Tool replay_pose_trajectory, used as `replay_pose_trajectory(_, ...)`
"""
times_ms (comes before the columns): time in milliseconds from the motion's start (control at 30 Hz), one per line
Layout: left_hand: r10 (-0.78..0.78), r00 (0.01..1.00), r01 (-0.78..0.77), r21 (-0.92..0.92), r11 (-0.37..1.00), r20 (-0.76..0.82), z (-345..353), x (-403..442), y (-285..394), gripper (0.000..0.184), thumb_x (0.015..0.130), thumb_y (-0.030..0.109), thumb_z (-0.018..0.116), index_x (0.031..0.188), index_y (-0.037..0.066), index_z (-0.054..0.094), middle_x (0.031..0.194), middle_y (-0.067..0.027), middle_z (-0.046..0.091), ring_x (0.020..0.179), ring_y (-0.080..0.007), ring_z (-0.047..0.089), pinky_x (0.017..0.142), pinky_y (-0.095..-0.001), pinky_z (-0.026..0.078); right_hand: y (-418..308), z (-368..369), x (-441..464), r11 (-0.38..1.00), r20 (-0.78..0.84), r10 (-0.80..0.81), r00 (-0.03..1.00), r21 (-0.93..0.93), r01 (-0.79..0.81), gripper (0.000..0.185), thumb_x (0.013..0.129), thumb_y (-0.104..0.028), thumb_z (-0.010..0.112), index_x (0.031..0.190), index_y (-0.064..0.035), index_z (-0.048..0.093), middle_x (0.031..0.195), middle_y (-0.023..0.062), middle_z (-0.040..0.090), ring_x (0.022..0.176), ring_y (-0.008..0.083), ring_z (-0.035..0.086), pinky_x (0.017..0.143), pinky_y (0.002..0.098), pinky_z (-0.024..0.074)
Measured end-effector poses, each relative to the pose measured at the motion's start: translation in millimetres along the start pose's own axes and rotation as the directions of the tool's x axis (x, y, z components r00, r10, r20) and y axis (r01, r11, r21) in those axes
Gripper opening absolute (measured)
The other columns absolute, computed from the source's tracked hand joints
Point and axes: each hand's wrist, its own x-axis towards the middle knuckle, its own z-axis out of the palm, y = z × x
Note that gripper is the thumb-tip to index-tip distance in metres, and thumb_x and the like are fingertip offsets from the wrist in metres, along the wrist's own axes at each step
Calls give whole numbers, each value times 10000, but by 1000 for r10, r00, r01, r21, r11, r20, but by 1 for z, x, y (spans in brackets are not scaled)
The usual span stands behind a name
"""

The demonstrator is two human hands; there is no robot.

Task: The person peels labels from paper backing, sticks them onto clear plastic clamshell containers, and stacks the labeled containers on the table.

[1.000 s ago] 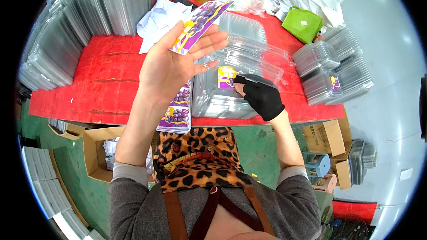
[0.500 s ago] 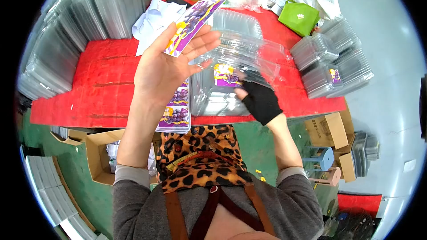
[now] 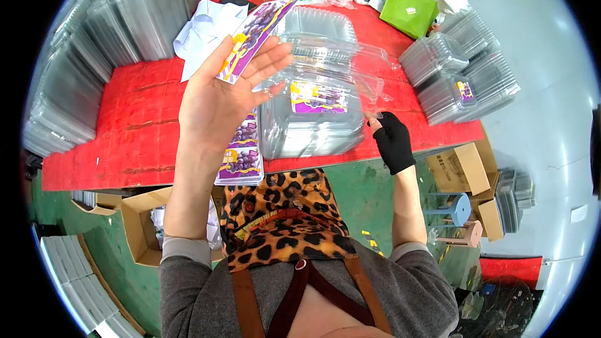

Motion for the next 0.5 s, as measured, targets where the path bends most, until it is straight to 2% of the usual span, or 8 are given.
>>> replay_pose_trajectory(100,10,1000,-9,33,999,-29,4,0,0,472,1056,364,366,1275,8,586,1320,-189,600,1323,-328,485,1091,-565,336,3,-7,2,966,70,170,983,184,-181,229,947,-203,619,955,16,686,883,90,655,747,181,610,651,303,460)
replay_pose_trajectory(167,9,998,-6,52,999,-57,6,-1,0,478,1056,369,363,1302,15,569,1344,-190,584,1325,-324,483,1085,-560,340,5,-12,6,882,155,304,940,328,-340,240,945,-212,622,988,13,693,918,68,670,759,152,608,654,286,466)
replay_pose_trajectory(267,14,989,4,118,993,-146,9,-5,0,495,1052,383,366,1371,34,514,1372,-189,565,1325,-309,487,1078,-554,341,12,-20,19,592,312,218,925,712,-379,321,965,-219,581,1198,-15,664,942,73,655,798,145,585,677,288,479)
replay_pose_trajectory(300,24,980,10,169,985,-198,11,-8,-1,503,1050,386,369,1394,41,492,1377,-186,563,1323,-300,491,1075,-553,342,14,-26,22,362,420,214,882,804,-471,379,970,-226,557,1272,-2,603,961,106,663,816,179,601,698,313,491)
replay_pose_trajectory(400,111,919,11,308,951,-377,3,-19,-4,520,1045,392,380,1438,56,441,1379,-178,563,1312,-278,507,1046,-551,372,17,-31,22,121,479,323,816,834,-538,394,972,-207,534,1287,26,577,991,133,667,828,218,608,728,353,495)
replay_pose_trajectory(433,149,886,15,349,937,-439,-3,-23,-8,526,1043,393,384,1448,60,427,1378,-175,564,1307,-270,514,1033,-551,387,18,-31,21,99,482,294,826,844,-527,377,967,-203,542,1271,17,589,1001,137,673,840,229,624,726,364,509)
replay_pose_trajectory(500,162,874,-7,320,947,-458,-11,-30,-16,514,1045,377,386,1445,57,429,1372,-170,569,1301,-264,526,991,-540,428,18,-31,19,50,486,233,842,859,-510,345,958,-194,559,1238,0,611,1020,145,685,866,251,655,721,388,537)
